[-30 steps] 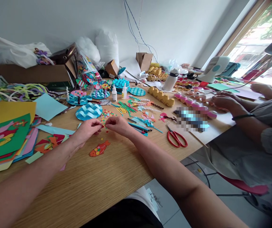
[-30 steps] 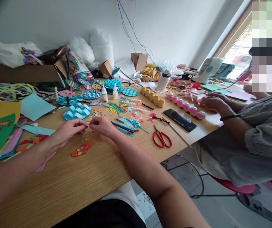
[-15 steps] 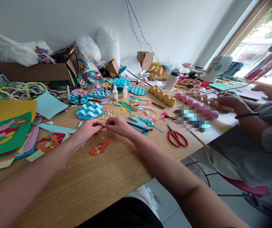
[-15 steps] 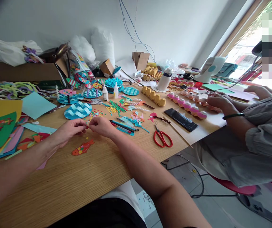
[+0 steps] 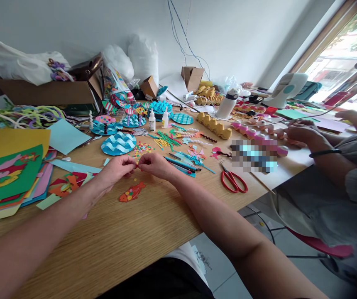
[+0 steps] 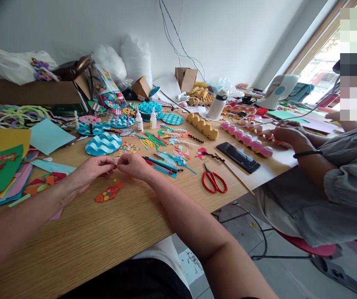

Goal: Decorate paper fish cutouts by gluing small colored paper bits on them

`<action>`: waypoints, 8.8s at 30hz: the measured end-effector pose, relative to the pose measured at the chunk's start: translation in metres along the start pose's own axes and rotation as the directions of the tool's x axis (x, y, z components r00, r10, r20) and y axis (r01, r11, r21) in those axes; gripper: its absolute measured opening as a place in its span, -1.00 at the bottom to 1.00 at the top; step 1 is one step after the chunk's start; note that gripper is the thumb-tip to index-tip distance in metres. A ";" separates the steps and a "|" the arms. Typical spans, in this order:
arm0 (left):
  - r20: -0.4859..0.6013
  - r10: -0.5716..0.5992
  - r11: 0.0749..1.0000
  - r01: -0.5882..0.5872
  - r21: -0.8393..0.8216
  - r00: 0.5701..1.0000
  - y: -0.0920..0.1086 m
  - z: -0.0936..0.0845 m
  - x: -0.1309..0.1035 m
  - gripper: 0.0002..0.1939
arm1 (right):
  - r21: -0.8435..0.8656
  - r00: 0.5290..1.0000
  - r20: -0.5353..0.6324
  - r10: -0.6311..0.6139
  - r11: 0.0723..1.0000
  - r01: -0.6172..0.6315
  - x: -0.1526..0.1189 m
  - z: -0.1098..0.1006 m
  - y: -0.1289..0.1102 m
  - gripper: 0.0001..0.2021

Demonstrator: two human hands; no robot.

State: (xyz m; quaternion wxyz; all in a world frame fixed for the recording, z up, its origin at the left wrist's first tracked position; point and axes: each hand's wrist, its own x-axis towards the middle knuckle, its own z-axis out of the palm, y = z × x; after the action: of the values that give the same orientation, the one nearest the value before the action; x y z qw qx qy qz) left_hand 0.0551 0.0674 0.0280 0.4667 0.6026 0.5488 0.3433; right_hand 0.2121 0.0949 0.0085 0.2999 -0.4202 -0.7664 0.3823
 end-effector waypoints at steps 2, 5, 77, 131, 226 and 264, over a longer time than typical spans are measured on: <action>0.003 -0.008 1.000 0.008 0.000 1.000 -0.001 0.000 -0.001 -0.75 | 0.008 1.000 0.012 0.005 1.000 -0.006 0.000 0.000 -0.001 -0.93; -0.006 -0.018 1.000 0.018 0.005 1.000 -0.002 -0.003 -0.003 -0.73 | 0.035 0.999 0.043 0.022 0.999 -0.023 -0.001 -0.001 -0.004 -0.93; 0.357 0.500 0.423 -0.582 0.694 0.789 -0.045 -0.019 -0.078 -0.65 | -0.476 0.965 0.150 0.215 0.871 -0.120 -0.051 0.031 -0.046 -0.86; 0.315 0.512 0.477 -0.570 0.669 0.799 -0.039 -0.022 -0.080 -0.66 | -0.454 0.967 0.141 0.214 0.882 -0.129 -0.054 0.033 -0.055 -0.76; 0.079 0.247 0.961 -0.255 0.108 0.966 -0.027 -0.023 -0.083 -0.84 | 0.409 0.989 0.149 0.020 0.909 -0.080 -0.042 0.043 -0.054 -0.81; 0.280 0.492 0.567 -0.547 0.615 0.824 -0.040 -0.024 -0.083 -0.70 | -0.402 0.961 0.199 0.191 0.910 -0.097 -0.038 0.015 -0.045 -0.86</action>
State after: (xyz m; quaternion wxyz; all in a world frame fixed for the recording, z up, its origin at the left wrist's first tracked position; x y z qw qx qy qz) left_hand 0.0060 -0.0111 0.0067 0.1158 0.8757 0.4141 0.2197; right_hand 0.1994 0.0407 0.0332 0.0892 -0.4790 -0.8234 0.2907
